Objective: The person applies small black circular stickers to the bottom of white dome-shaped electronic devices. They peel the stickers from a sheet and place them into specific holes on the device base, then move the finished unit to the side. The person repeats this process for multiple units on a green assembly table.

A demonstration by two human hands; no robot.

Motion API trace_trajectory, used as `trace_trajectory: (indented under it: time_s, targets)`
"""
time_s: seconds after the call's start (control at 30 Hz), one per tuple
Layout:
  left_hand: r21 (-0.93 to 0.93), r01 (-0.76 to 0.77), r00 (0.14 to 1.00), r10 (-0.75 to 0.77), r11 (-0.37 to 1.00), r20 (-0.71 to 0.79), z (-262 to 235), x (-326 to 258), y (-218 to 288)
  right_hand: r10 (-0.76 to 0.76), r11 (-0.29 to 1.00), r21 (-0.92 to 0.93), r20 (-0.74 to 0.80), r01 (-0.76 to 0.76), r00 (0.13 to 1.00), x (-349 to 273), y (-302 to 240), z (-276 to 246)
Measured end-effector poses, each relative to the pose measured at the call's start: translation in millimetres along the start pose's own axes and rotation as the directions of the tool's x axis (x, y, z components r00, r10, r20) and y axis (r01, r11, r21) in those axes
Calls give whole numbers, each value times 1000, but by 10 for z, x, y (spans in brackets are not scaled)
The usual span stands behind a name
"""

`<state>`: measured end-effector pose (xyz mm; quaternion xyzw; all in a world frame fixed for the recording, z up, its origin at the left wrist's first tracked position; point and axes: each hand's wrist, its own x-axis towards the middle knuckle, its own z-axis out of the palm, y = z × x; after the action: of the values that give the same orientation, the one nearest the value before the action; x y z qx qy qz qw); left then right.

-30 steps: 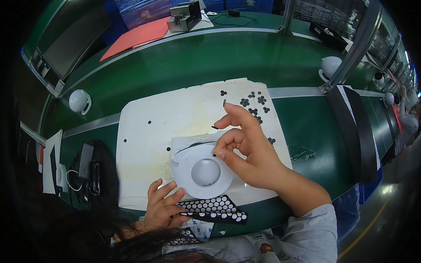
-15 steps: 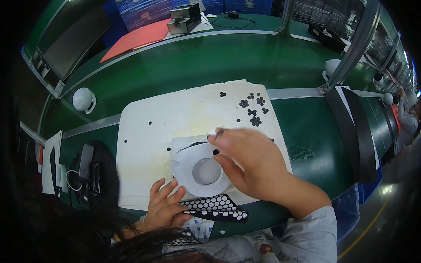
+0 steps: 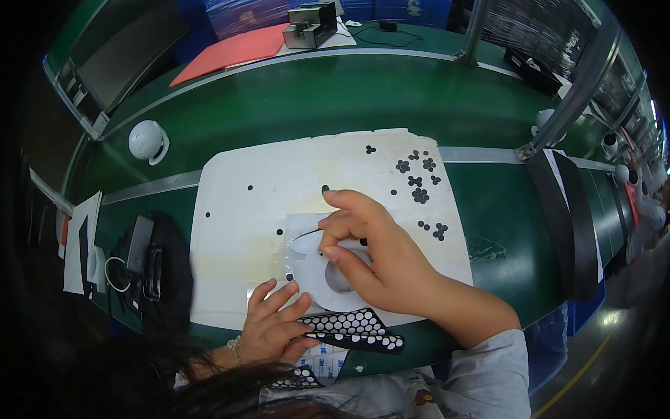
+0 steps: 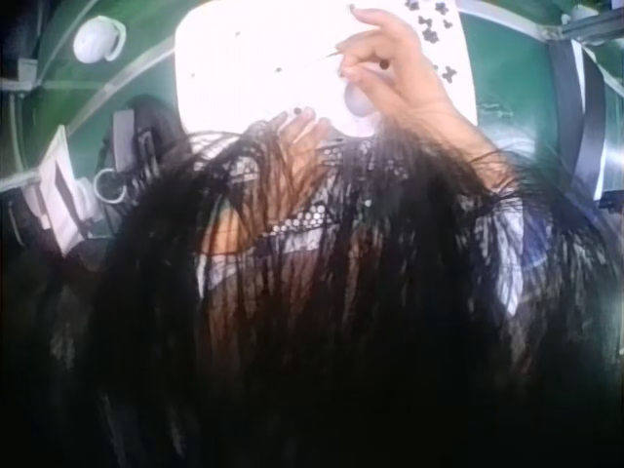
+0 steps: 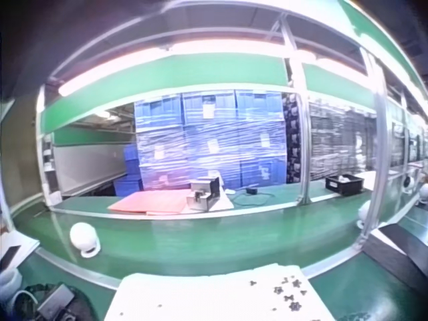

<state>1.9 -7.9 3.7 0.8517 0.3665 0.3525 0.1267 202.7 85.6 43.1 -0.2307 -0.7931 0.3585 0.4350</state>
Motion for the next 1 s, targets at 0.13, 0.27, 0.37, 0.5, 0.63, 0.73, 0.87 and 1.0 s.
trace_trajectory:
  time_s: [0.13,0.27,0.37,0.5,0.63,0.73,0.87,1.0]
  targets:
    - [-2,7,1000,-7,1000,-1,-2,4,3,-26,1000,4,45,26,999,2,21,-23]
    - [-7,10,1000,-10,1000,-2,-1,1,1,-41,998,-37,54,43,998,-13,20,-14]
    - [-8,-1,1000,1,1000,-15,-5,11,1,-199,907,-359,96,220,975,-43,34,-47]
    - [8,6,1000,-6,1000,-12,-16,17,0,-208,717,-663,91,215,974,-106,-139,-39]
    - [29,-13,1000,13,1000,-26,-22,17,-7,-147,810,-577,-25,106,989,-275,-163,-65]
    - [36,-9,999,10,999,-30,-14,18,-14,22,898,-441,14,-13,1000,-362,-195,-27]
    - [32,-18,998,20,999,-52,-8,57,-18,152,913,-396,97,-102,984,-393,-261,43]
    - [35,-11,998,13,999,-64,-1,34,-27,143,917,-388,101,-94,985,-381,-237,77]
